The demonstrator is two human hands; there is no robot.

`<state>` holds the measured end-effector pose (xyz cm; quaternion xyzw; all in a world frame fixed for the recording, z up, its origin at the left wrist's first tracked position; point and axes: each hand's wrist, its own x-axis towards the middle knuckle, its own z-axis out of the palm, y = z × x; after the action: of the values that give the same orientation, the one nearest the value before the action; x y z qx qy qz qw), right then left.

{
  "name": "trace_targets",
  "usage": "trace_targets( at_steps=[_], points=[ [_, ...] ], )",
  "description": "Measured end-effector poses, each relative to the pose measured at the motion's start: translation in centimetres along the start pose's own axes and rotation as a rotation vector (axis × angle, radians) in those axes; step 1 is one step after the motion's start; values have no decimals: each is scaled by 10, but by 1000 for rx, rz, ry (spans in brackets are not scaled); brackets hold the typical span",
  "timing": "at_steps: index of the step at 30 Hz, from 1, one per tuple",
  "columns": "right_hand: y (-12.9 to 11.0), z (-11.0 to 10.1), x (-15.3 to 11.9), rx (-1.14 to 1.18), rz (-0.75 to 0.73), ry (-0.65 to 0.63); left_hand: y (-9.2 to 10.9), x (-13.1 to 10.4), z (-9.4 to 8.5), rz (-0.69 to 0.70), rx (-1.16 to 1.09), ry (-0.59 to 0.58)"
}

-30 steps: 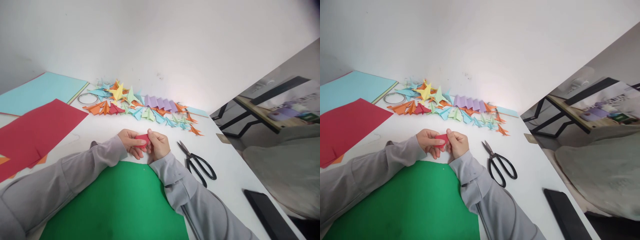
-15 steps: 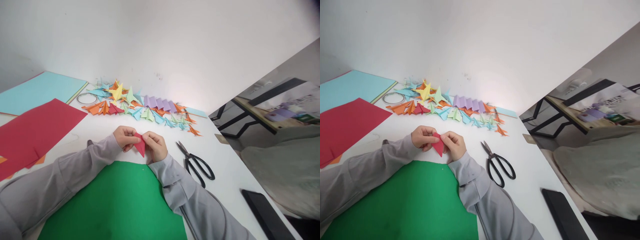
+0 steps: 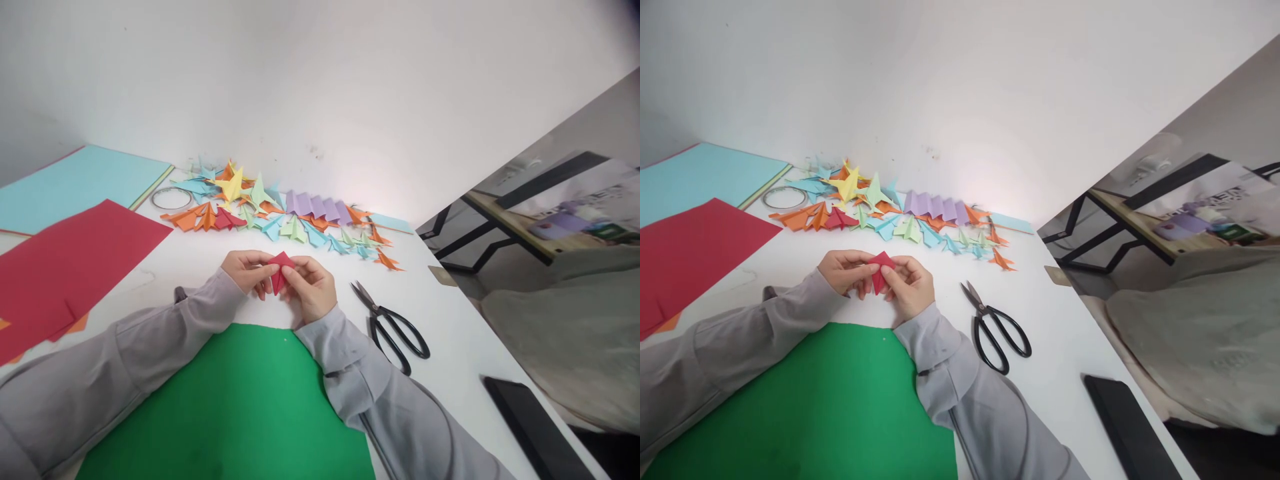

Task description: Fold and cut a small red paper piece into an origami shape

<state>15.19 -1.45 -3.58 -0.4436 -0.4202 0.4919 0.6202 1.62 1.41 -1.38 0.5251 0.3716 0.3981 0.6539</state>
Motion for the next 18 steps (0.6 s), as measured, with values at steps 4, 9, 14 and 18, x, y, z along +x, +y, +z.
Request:
trace_targets(
  at_steps=[4,9,14,18],
  points=[
    [1,0,-1,18,-26,-34,2,0,-2,-38,-18,11],
    [4,-2,2,63,-13,28,2,1,-4,-108,-54,6],
    [3,-2,3,99,53,34,3,1,-5,-141,-91,7],
    [2,-1,2,129,67,38,4,0,-4,-129,-100,22]
  ],
)
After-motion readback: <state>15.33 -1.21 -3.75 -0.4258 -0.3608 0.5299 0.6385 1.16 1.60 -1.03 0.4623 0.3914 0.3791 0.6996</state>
